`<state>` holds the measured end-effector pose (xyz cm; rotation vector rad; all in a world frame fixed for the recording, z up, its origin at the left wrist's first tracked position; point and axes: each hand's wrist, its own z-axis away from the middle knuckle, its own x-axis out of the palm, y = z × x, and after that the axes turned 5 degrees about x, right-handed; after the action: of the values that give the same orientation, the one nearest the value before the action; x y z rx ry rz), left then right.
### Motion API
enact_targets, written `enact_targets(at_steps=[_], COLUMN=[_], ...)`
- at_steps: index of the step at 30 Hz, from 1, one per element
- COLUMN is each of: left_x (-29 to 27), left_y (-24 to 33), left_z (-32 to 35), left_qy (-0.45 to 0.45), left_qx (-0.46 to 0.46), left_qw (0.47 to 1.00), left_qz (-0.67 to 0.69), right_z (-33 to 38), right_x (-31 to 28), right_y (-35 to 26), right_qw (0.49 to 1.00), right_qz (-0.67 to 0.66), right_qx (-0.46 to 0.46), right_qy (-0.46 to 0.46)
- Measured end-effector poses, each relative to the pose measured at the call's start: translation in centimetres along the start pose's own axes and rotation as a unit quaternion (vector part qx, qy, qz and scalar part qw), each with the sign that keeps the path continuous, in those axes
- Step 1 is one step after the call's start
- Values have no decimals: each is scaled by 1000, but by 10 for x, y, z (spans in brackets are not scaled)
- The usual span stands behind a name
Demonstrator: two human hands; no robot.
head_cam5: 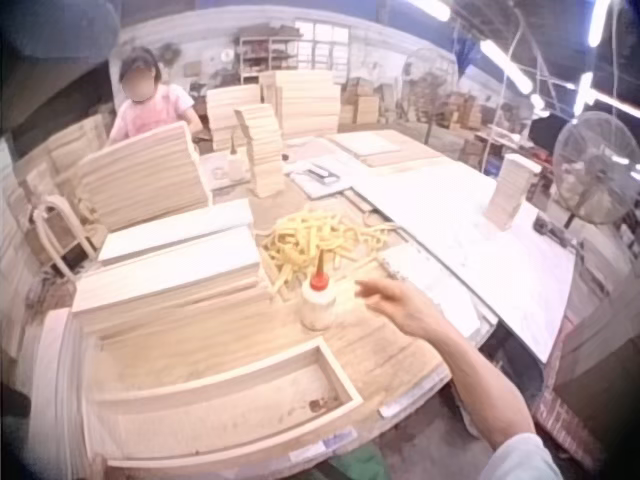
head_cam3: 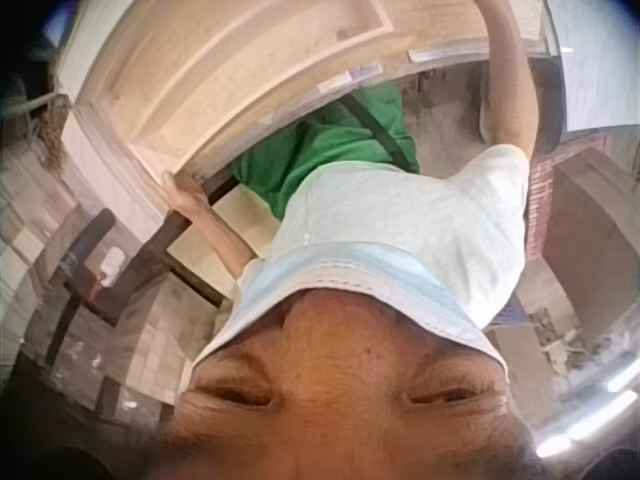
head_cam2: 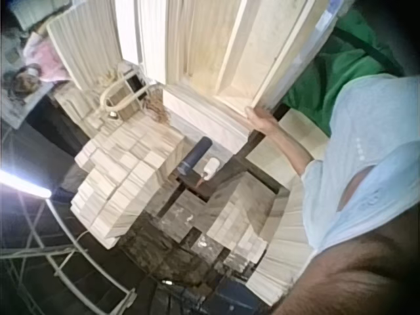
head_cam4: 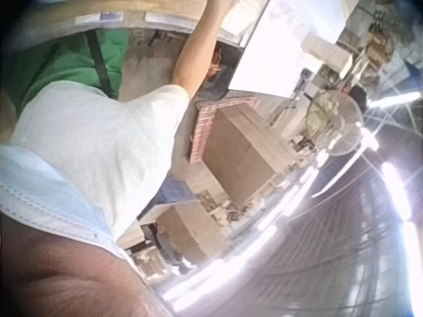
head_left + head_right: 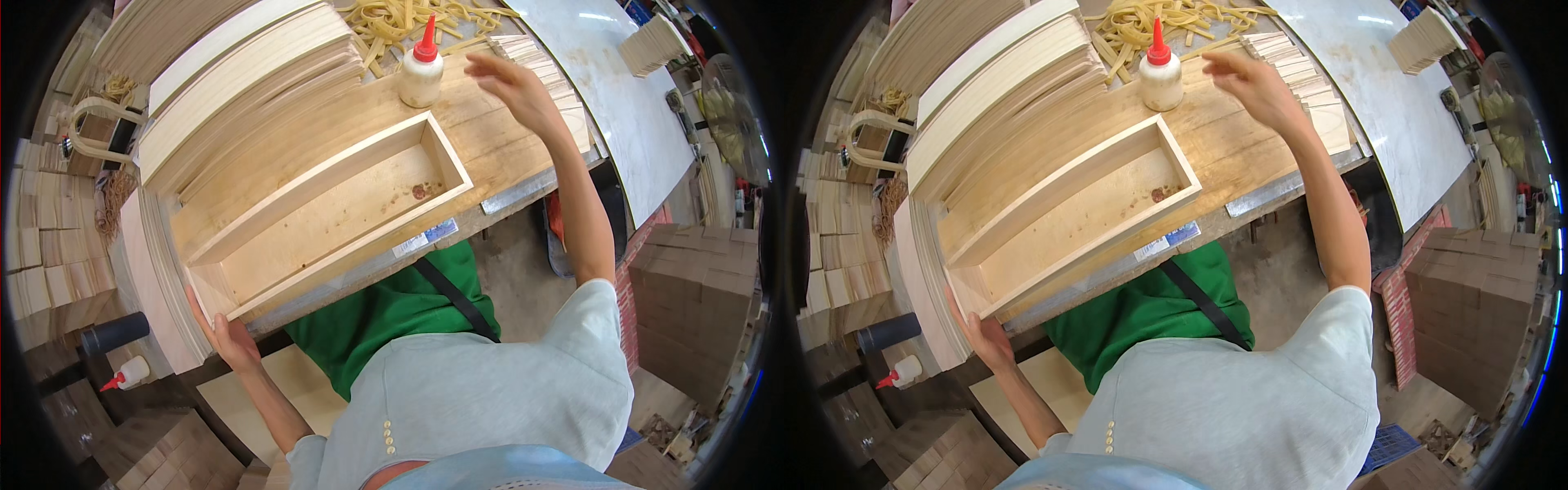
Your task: Assembling and gluing wooden boxes and components in a workshop.
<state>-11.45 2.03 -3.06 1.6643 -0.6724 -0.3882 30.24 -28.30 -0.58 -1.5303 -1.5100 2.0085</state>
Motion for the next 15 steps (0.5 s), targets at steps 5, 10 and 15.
enact_targets(at_steps=[5, 10, 15], left_x=[-13, -32, -55], left_y=[-11, -4, 0], left_z=[0, 5, 9], left_qy=[-22, 17, 48], left_qx=[33, 35, 40], left_qw=[999, 999, 998], left_qz=[-2, 3, -19], right_z=[-120, -158, -153], right_x=[30, 32, 34], right_y=[65, 78, 69], right_qw=[961, 935, 938], right_qz=[254, 338, 338], right_qx=[-91, -107, -68], right_qy=[66, -14, 14])
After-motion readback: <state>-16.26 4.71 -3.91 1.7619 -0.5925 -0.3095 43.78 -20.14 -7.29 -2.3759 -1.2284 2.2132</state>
